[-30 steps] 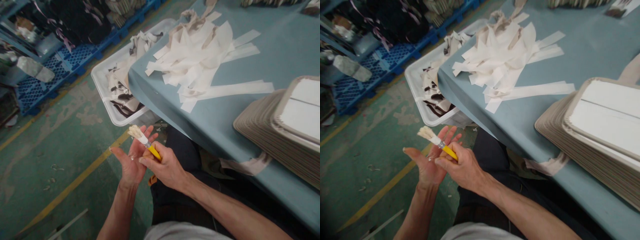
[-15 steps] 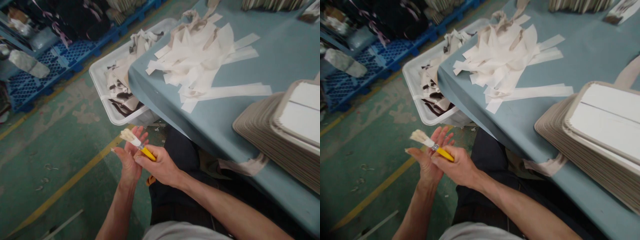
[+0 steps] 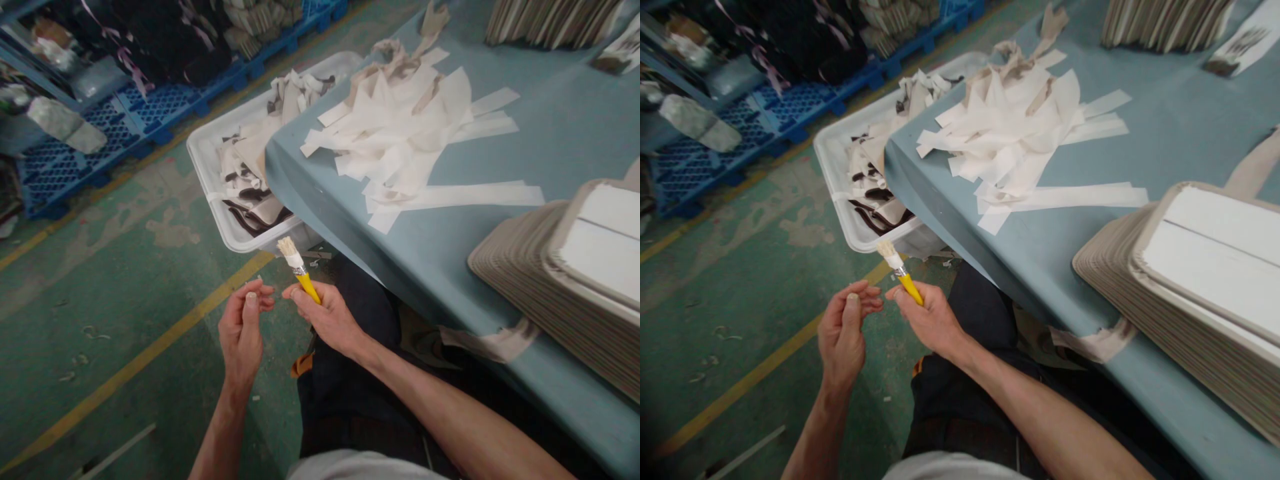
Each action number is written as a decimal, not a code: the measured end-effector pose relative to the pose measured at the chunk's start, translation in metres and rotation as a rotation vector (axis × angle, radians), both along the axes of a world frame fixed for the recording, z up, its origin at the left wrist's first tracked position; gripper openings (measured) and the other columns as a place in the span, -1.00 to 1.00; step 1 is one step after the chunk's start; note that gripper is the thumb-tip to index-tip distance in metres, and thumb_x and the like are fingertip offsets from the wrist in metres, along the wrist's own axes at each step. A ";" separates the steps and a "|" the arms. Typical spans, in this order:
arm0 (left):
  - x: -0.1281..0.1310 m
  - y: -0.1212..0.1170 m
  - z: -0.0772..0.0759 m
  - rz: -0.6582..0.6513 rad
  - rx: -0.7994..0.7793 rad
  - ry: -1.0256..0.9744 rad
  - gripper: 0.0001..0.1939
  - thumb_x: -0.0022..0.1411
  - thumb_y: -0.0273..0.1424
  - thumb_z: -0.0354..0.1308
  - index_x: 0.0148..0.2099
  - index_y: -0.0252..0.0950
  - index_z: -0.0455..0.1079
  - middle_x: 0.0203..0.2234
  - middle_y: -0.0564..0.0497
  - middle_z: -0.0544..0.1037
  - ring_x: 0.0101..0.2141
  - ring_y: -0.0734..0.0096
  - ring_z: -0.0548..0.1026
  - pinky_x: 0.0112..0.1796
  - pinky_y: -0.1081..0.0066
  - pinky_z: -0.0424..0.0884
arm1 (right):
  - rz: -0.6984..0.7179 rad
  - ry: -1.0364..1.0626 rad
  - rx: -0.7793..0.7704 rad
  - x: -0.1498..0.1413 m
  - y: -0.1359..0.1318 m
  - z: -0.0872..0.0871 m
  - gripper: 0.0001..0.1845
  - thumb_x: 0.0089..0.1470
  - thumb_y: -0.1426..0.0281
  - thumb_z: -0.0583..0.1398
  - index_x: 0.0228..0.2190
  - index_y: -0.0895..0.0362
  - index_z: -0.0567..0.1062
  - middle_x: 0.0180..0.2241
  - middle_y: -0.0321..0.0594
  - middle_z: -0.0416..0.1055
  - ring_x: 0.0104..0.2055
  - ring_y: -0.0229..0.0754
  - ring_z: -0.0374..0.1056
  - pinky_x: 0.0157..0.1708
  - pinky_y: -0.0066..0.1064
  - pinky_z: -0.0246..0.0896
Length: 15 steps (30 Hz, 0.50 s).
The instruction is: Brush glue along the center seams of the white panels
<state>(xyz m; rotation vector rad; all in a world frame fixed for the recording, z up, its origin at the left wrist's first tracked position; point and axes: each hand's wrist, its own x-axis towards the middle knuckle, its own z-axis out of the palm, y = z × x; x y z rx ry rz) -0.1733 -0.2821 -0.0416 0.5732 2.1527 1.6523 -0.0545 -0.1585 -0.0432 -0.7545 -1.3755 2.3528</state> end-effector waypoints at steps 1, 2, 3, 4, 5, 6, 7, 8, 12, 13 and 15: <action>0.001 0.000 0.000 -0.003 -0.007 0.006 -0.47 0.42 0.10 0.25 0.03 -0.28 0.61 -0.18 -0.08 0.70 -0.29 0.35 0.60 -0.19 0.38 0.56 | 0.013 -0.005 0.005 -0.001 0.001 -0.001 -0.42 0.17 -0.16 0.25 -0.34 0.14 0.52 -0.59 -0.48 0.08 -0.55 -0.34 -0.02 -0.54 -0.44 -0.14; 0.001 0.000 0.000 -0.007 -0.015 0.010 -0.49 0.44 0.08 0.24 0.00 -0.28 0.61 -0.21 -0.07 0.70 -0.30 0.36 0.60 -0.19 0.40 0.56 | 0.026 -0.012 0.013 -0.002 0.001 -0.002 -0.42 0.16 -0.17 0.26 -0.37 0.13 0.50 -0.60 -0.48 0.09 -0.55 -0.34 -0.02 -0.54 -0.44 -0.13; 0.001 0.001 0.001 -0.013 -0.020 0.014 -0.50 0.44 0.07 0.24 -0.03 -0.29 0.61 -0.24 -0.07 0.69 -0.31 0.37 0.60 -0.20 0.41 0.56 | 0.033 -0.022 0.025 -0.004 0.001 -0.003 -0.43 0.16 -0.16 0.27 -0.41 0.12 0.47 -0.60 -0.48 0.09 -0.55 -0.34 -0.03 -0.55 -0.44 -0.14; 0.001 0.002 0.001 -0.020 -0.024 0.019 -0.50 0.45 0.07 0.23 -0.06 -0.30 0.61 -0.28 -0.06 0.68 -0.33 0.37 0.60 -0.22 0.41 0.56 | 0.033 -0.035 0.040 -0.005 0.001 -0.005 -0.43 0.15 -0.16 0.27 -0.44 0.10 0.44 -0.60 -0.48 0.08 -0.55 -0.35 -0.04 -0.55 -0.44 -0.15; 0.000 0.003 0.002 -0.028 -0.025 0.028 -0.50 0.45 0.07 0.22 -0.09 -0.30 0.61 -0.32 -0.05 0.67 -0.36 0.37 0.59 -0.24 0.41 0.56 | 0.025 -0.049 0.057 -0.006 0.000 -0.007 -0.43 0.16 -0.15 0.27 -0.48 0.09 0.40 -0.60 -0.48 0.08 -0.55 -0.35 -0.05 -0.54 -0.44 -0.16; 0.000 0.003 0.004 -0.035 -0.025 0.043 -0.50 0.45 0.08 0.22 -0.12 -0.30 0.61 -0.35 -0.04 0.66 -0.38 0.37 0.58 -0.26 0.41 0.56 | 0.013 -0.065 0.076 -0.007 0.000 -0.010 -0.42 0.17 -0.15 0.26 -0.51 0.08 0.37 -0.60 -0.47 0.07 -0.54 -0.35 -0.06 -0.54 -0.44 -0.17; 0.000 0.004 0.005 -0.040 -0.025 0.065 -0.50 0.44 0.08 0.22 -0.16 -0.30 0.60 -0.38 -0.03 0.65 -0.40 0.37 0.58 -0.28 0.41 0.56 | 0.003 -0.081 0.093 -0.008 0.000 -0.012 -0.42 0.18 -0.13 0.26 -0.54 0.07 0.33 -0.60 -0.47 0.06 -0.54 -0.35 -0.06 -0.54 -0.44 -0.18; 0.000 0.004 0.008 -0.042 -0.024 0.094 -0.51 0.43 0.07 0.24 -0.19 -0.29 0.60 -0.41 -0.02 0.64 -0.41 0.38 0.57 -0.30 0.42 0.56 | -0.002 -0.095 0.106 -0.009 0.001 -0.015 -0.41 0.18 -0.12 0.27 -0.57 0.07 0.31 -0.60 -0.46 0.05 -0.53 -0.35 -0.06 -0.54 -0.43 -0.20; 0.001 0.001 0.015 -0.046 -0.024 0.229 -0.63 0.41 -0.04 0.32 -0.23 -0.26 0.60 -0.45 0.01 0.64 -0.43 0.38 0.58 -0.32 0.43 0.56 | 0.035 -0.094 0.120 -0.009 0.009 -0.019 -0.58 0.07 0.03 0.36 -0.45 0.09 0.41 -0.55 -0.47 0.12 -0.51 -0.34 -0.01 -0.52 -0.45 -0.14; 0.002 0.000 0.016 -0.054 -0.024 0.259 -0.67 0.42 -0.07 0.32 -0.19 -0.25 0.62 -0.42 0.01 0.67 -0.43 0.38 0.60 -0.32 0.42 0.58 | 0.046 -0.084 0.119 -0.008 0.011 -0.018 -0.61 0.06 0.05 0.36 -0.38 0.10 0.45 -0.53 -0.47 0.14 -0.50 -0.34 0.01 -0.50 -0.46 -0.10; 0.003 -0.002 0.017 -0.088 -0.026 0.322 -0.75 0.44 -0.15 0.31 -0.10 -0.22 0.63 -0.32 0.00 0.71 -0.40 0.37 0.63 -0.29 0.41 0.60 | 0.059 -0.064 0.117 -0.005 0.013 -0.014 -0.61 0.09 0.04 0.33 -0.33 0.11 0.48 -0.51 -0.46 0.16 -0.48 -0.33 0.03 -0.49 -0.45 -0.07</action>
